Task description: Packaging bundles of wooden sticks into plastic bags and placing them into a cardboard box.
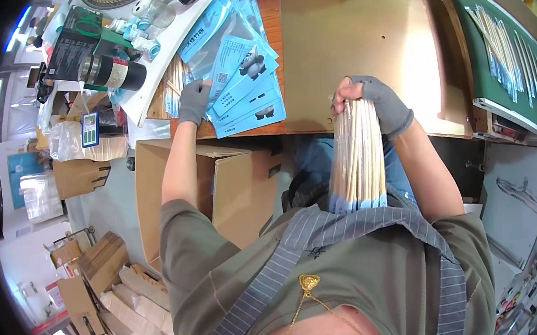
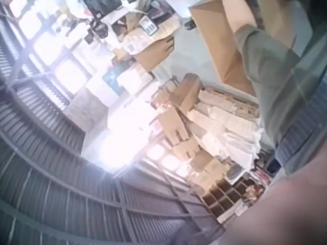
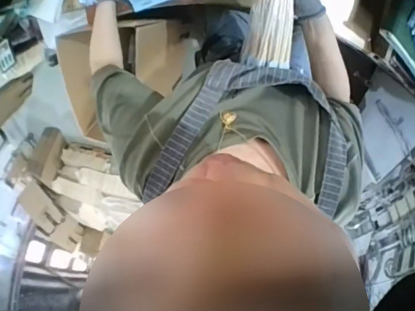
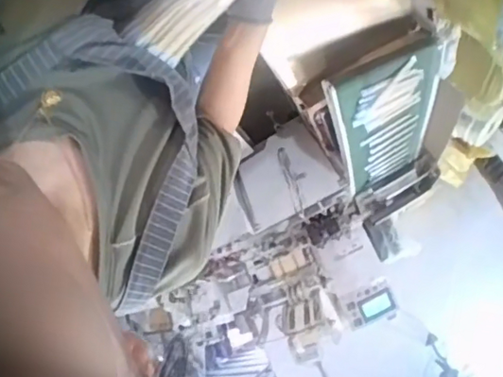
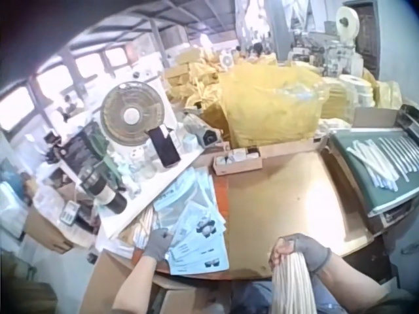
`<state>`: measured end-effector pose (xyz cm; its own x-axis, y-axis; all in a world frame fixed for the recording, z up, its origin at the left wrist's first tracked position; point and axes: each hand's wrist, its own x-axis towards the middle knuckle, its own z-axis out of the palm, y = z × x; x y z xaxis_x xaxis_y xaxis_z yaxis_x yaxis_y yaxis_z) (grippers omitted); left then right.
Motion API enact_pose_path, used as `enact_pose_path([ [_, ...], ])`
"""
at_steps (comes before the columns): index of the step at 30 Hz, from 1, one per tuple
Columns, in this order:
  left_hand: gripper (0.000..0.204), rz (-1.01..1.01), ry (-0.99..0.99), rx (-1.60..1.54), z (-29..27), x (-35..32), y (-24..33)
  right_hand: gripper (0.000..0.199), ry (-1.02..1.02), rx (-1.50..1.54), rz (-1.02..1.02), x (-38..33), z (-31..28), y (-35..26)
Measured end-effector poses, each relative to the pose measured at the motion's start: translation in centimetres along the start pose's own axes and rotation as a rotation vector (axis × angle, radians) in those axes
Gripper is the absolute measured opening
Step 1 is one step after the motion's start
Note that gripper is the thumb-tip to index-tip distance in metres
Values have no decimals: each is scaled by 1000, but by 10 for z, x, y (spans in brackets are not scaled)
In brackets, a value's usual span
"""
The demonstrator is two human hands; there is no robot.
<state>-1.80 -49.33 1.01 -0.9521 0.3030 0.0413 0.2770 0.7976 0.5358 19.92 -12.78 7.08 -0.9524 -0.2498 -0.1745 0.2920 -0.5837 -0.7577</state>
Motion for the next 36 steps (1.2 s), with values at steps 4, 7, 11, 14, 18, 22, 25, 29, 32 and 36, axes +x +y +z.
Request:
enact_pose_path([
  [4,24,201,239,61,7,-1,31,34,10,52,102,-3,5,-9],
  [7,18,406,326,114,38,-20,103,55,-71,-50,77,6,8,-9],
  [11,22,313,-192,147,136,-65,148,57,-109,-49,151,28,11,7],
  [14,22,154,-380,-206,152,-82,185,55,30,49,212,23,-34,41],
  [18,18,182,-113,15,155,-90,191,59,52,79,276,11,-48,42],
  [22,27,373,29,58,131,-104,208,64,87,43,265,10,-49,45],
  [25,28,701,12,-34,111,-117,219,52,164,-23,192,12,-51,57],
  [29,25,773,-14,-170,99,-124,229,33,200,72,129,1,-52,62],
  [32,26,857,17,-243,94,-137,226,34,175,266,68,-22,-39,55],
  [36,22,895,-99,-206,91,-172,214,35,386,456,268,-101,6,59],
])
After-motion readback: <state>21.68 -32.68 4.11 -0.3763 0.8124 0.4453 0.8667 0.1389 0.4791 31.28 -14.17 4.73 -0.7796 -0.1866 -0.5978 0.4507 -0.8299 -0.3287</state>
